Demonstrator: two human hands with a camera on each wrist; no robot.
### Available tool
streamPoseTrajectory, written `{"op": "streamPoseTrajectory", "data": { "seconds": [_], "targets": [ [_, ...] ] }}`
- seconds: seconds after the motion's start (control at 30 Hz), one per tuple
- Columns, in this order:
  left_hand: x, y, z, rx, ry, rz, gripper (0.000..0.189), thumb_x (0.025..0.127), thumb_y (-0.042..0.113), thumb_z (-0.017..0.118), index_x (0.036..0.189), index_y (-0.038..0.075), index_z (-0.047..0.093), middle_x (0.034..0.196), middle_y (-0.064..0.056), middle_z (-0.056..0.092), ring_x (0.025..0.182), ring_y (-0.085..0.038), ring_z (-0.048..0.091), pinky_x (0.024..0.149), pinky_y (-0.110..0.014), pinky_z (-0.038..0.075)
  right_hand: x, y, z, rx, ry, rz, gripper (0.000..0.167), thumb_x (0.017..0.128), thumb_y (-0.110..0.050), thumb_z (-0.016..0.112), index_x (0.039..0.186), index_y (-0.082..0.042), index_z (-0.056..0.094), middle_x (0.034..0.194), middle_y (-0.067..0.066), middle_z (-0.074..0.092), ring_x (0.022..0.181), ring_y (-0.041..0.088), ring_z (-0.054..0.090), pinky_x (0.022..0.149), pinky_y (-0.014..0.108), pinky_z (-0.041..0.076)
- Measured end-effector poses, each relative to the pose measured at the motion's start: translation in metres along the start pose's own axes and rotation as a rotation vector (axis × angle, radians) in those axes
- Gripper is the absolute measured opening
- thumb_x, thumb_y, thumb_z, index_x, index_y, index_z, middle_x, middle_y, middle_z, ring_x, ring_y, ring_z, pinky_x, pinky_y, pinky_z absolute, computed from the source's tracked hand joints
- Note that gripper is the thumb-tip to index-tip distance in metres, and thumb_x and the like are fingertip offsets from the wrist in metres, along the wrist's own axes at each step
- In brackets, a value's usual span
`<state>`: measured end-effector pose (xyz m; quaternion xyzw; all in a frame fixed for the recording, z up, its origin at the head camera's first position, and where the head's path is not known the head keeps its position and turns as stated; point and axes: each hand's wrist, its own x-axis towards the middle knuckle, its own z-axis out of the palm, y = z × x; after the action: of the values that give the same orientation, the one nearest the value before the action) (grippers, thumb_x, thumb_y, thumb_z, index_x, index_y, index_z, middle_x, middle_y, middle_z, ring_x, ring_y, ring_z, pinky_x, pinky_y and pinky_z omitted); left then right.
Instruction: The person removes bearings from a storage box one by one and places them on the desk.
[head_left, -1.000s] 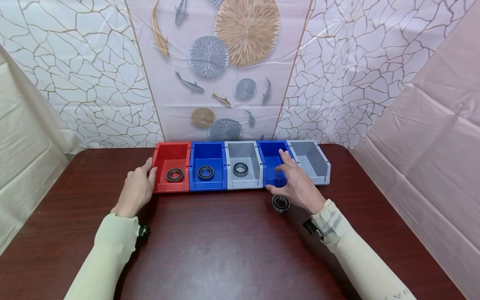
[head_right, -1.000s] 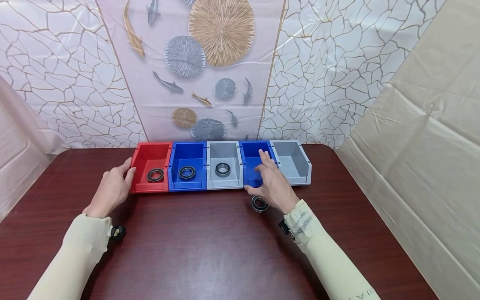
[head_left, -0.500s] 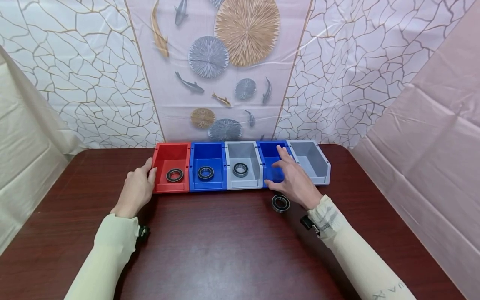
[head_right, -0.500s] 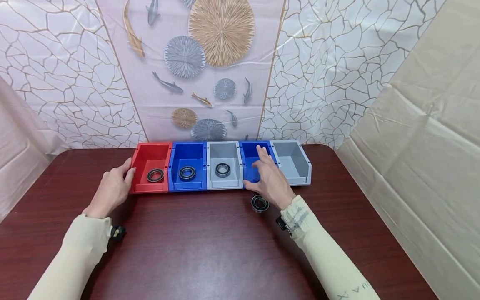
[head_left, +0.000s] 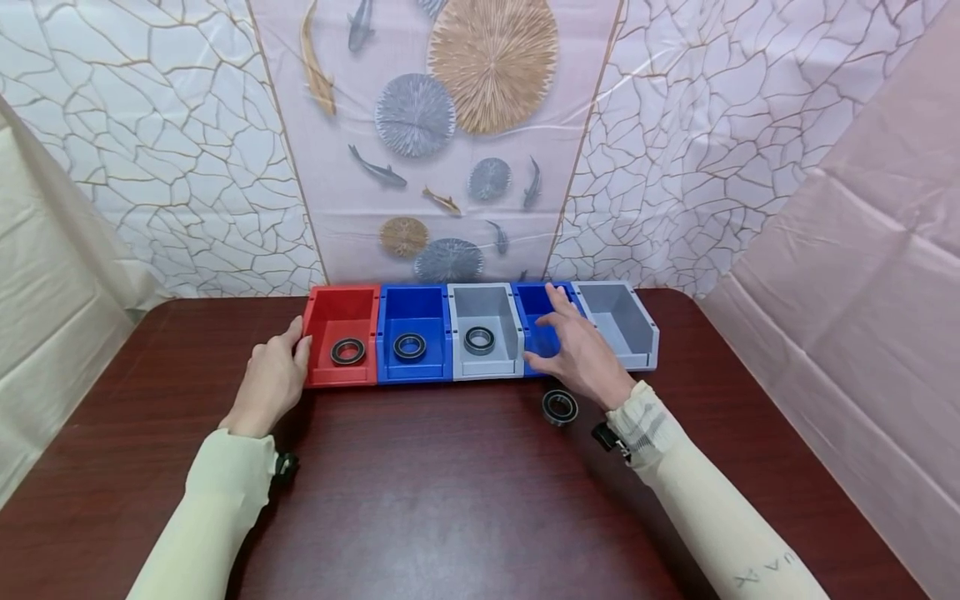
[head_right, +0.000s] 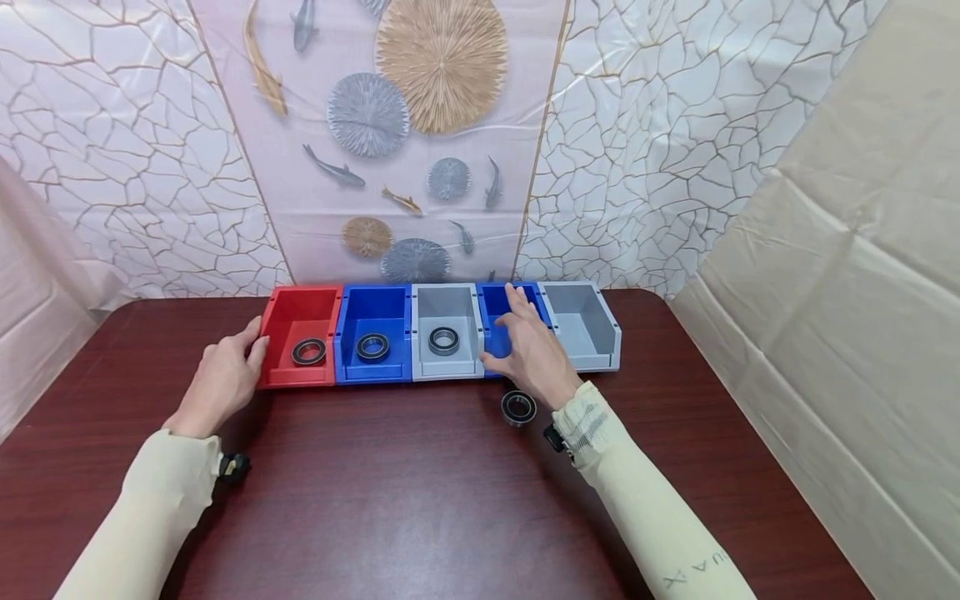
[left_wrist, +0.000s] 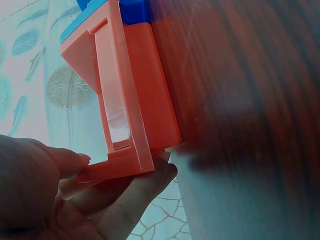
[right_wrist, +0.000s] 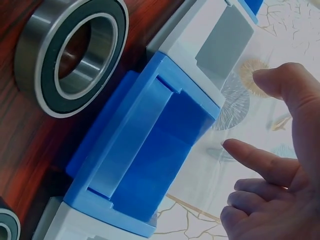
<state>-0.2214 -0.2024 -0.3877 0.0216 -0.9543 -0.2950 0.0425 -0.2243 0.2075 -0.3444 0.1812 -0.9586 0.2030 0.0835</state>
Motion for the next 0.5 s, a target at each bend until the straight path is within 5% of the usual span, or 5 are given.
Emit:
{"op": "streamPoseTrajectory", "data": {
  "seconds": [0.5],
  "targets": [
    [0.0013,0.0,-0.0009,0.001,-0.013,-0.006,0.062,0.11,0.026,0.043,0.163,0.009,0.016,0.155,-0.032,0.04,0.123,-0.047,0.055,0.094,-0.056,0.057,0.0067,0.0007,0.0012,0.026,0.008,-0.012,0.059,0.088,-0.029,0.079,0.127,0.011,0.063,0.17,0.023,0.017,0.158,0.041,0.014,0.124,0.057,0.026]
  ]
}}
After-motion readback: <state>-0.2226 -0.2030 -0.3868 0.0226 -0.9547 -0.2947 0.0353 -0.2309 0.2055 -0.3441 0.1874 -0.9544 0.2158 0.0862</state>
